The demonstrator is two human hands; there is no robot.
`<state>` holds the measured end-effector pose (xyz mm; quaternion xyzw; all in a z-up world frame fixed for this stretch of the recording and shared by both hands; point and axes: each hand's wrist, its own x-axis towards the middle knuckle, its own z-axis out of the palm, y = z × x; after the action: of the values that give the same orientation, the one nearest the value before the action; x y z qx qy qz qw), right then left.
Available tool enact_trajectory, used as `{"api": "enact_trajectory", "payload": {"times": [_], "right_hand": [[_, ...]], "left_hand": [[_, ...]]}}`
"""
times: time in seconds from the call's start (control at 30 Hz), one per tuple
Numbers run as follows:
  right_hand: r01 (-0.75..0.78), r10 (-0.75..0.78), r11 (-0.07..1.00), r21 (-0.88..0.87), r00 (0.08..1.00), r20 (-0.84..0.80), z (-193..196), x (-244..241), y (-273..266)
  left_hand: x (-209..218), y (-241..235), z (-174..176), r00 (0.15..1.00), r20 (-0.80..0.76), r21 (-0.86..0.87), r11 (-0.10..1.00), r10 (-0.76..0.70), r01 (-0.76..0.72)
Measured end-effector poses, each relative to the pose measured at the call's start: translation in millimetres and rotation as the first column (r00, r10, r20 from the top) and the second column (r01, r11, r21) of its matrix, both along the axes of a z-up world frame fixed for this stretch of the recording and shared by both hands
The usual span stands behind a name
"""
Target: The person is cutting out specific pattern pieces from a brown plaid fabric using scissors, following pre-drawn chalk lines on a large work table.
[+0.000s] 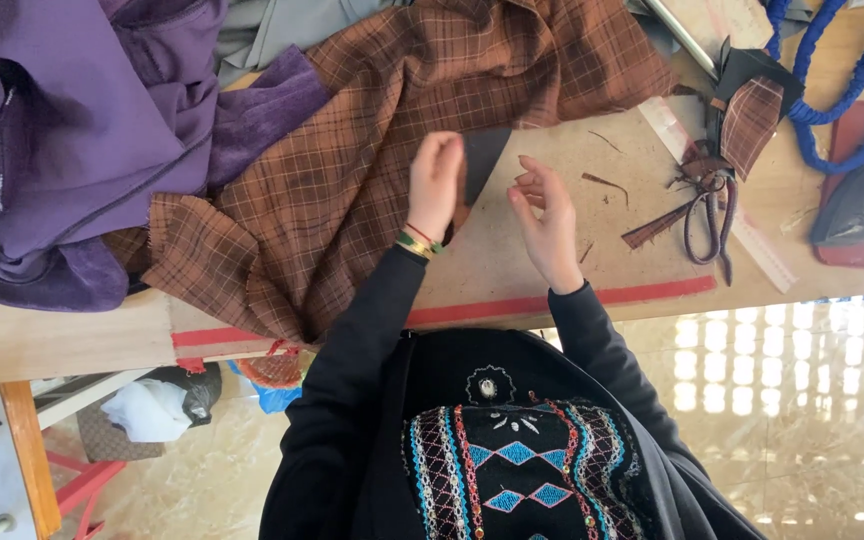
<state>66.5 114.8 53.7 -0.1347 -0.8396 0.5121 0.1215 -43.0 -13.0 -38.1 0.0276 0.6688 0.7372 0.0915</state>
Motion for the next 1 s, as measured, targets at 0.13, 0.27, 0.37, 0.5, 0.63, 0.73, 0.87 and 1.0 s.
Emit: {"api": "enact_trajectory", "payload": {"times": [0.13, 0.27, 0.37, 0.5, 0.63, 0.73, 0.87, 1.0], "right_hand": [[-0.048, 0.049, 0.999, -0.024, 0.997, 0.051, -8.5, -5.3, -1.9], [-0.088, 0.088, 0.996, -0.006, 0.995, 0.035, -25.2, -14.3, 0.2], [-0.093, 0.093, 0.996, 0.012, 0.995, 0.032, -34.2, -23.8, 5.9], [-0.039, 0.034, 0.997, 0.063, 0.997, 0.068, -39.4, -37.3, 14.4], [-0.021, 0.022, 0.996, 0.091, 1.0, -0.006, -20.7, -46.5, 9.2], [-0.038, 0.043, 0.998, 0.052, 0.992, -0.115, 1.7, -45.4, -2.2], [-0.072, 0.117, 0.967, 0.244, 0.977, -0.178, 9.0, -38.4, -15.6], [-0.073, 0.178, 0.901, 0.428, 0.962, -0.21, 6.6, -33.3, -24.3]], "left_hand": [[2.2, -7.3, 14.2, 0.93, 0.365, 0.185, 0.982, -0.047, -0.023], [22.0, -12.0, 0.4, 0.911, 0.368, 0.264, 0.96, -0.186, 0.089], [34.1, -20.3, 9.8, 0.94, 0.245, 0.155, 0.966, -0.239, 0.206], [43.9, -32.4, 12.0, 0.953, 0.14, -0.519, 0.799, -0.269, 0.302], [43.9, -32.0, -23.8, 0.98, 0.0, -0.58, 0.798, -0.197, 0.16], [37.7, -34.2, -9.5, 0.993, -0.009, -0.343, 0.933, -0.117, 0.107], [33.1, -37.4, -5.5, 0.993, -0.044, -0.226, 0.97, -0.106, 0.093], [36.1, -39.0, 33.0, 0.99, -0.059, -0.175, 0.978, -0.128, 0.116]]}}
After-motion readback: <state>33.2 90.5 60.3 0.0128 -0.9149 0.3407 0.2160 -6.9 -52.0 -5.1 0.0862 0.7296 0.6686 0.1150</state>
